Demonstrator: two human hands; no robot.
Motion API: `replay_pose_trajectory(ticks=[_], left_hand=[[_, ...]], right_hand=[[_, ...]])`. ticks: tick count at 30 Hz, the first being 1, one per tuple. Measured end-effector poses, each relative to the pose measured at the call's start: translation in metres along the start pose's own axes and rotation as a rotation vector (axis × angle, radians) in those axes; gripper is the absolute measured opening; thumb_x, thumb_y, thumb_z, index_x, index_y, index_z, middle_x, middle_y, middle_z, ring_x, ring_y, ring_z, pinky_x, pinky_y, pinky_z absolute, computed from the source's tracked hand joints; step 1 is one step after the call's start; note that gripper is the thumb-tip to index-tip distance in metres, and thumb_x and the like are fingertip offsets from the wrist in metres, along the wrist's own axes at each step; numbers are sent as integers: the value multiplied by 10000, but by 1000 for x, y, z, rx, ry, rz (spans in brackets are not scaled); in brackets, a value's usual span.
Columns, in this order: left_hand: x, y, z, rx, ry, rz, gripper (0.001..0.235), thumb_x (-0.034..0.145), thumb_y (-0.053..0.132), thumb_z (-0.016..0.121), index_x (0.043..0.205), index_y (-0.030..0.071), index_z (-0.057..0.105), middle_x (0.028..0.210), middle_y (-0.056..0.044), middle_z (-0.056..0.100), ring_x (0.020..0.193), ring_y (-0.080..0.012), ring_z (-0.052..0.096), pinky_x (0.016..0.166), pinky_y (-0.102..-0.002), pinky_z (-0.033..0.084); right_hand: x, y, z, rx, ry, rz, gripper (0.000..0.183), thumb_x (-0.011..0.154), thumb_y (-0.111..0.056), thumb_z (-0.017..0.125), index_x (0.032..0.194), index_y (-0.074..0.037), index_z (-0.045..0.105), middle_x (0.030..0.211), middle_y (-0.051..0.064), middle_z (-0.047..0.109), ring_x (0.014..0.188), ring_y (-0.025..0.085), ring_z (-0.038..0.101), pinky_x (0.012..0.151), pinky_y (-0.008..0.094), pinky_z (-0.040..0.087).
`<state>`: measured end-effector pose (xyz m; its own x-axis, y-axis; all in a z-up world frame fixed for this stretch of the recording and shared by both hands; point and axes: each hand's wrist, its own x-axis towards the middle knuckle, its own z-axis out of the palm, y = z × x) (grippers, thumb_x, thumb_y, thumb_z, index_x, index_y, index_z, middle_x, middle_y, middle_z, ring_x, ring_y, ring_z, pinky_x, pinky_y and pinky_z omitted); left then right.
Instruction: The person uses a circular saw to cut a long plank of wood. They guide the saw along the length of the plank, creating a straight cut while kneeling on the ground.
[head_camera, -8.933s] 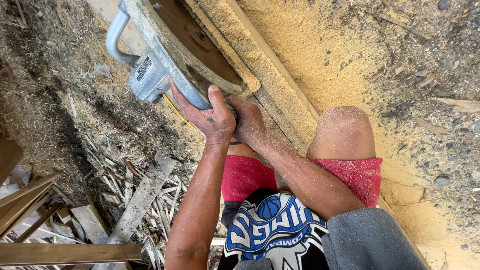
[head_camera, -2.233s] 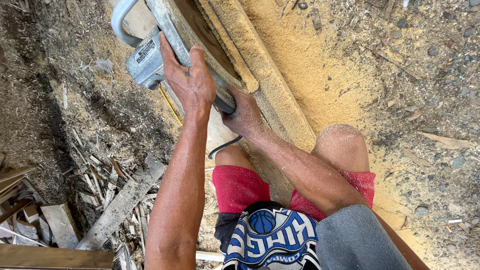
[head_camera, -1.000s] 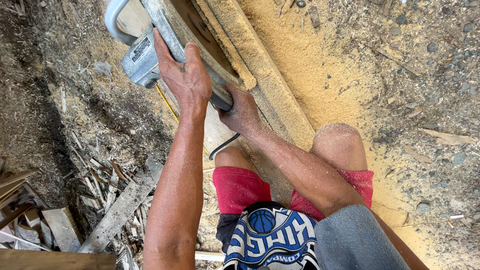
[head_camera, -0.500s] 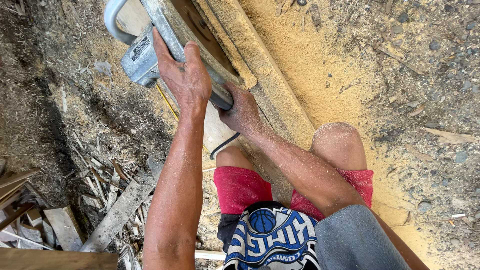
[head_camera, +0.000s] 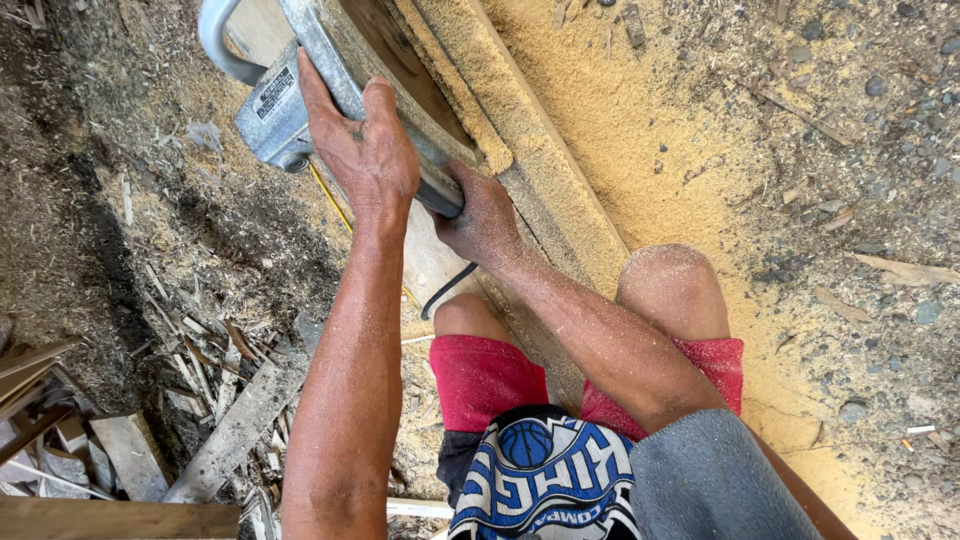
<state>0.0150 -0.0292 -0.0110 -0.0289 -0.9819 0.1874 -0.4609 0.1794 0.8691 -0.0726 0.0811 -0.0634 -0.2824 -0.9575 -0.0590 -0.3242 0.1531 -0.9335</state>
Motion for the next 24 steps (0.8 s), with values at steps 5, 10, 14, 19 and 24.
replay_pose_trajectory(ticks=[5,10,14,19,24], left_hand=[[1,4,-2,-18,-15,-45,783,1016,213,644,1651,55,213,1608,-251,447,1387,-362,630,1112,-526,505],[6,-2,-3,86,-7,26,778,1056,208,663,1670,40,216,1692,-278,310,1568,-419,382,1232,-546,381],[8,1,-5,73,-17,3,795,1037,230,655,1666,37,208,1696,-277,295,1572,-413,373,1236,-541,372],[11,9,-6,72,-11,-25,798,996,237,644,1650,36,234,1634,-259,400,1469,-378,531,1197,-528,439],[13,16,-7,26,-24,-85,805,956,246,608,1634,26,233,1567,-248,486,1337,-345,661,1140,-500,483]], right_hand=[[2,0,1,-14,11,-12,455,773,-170,841,1174,-68,652,1004,195,746,961,355,752,799,440,598],[4,1,4,-26,29,-27,463,762,-167,836,1173,-63,651,988,194,743,947,358,752,793,441,592],[6,1,6,-9,36,-40,477,752,-163,831,1178,-58,645,993,191,740,943,354,754,794,439,596],[9,0,6,-24,30,-41,476,748,-163,838,1167,-56,640,981,196,735,938,363,748,791,446,592],[11,-1,6,-14,25,-46,486,730,-165,841,1155,-53,635,961,192,727,909,359,747,773,450,585]])
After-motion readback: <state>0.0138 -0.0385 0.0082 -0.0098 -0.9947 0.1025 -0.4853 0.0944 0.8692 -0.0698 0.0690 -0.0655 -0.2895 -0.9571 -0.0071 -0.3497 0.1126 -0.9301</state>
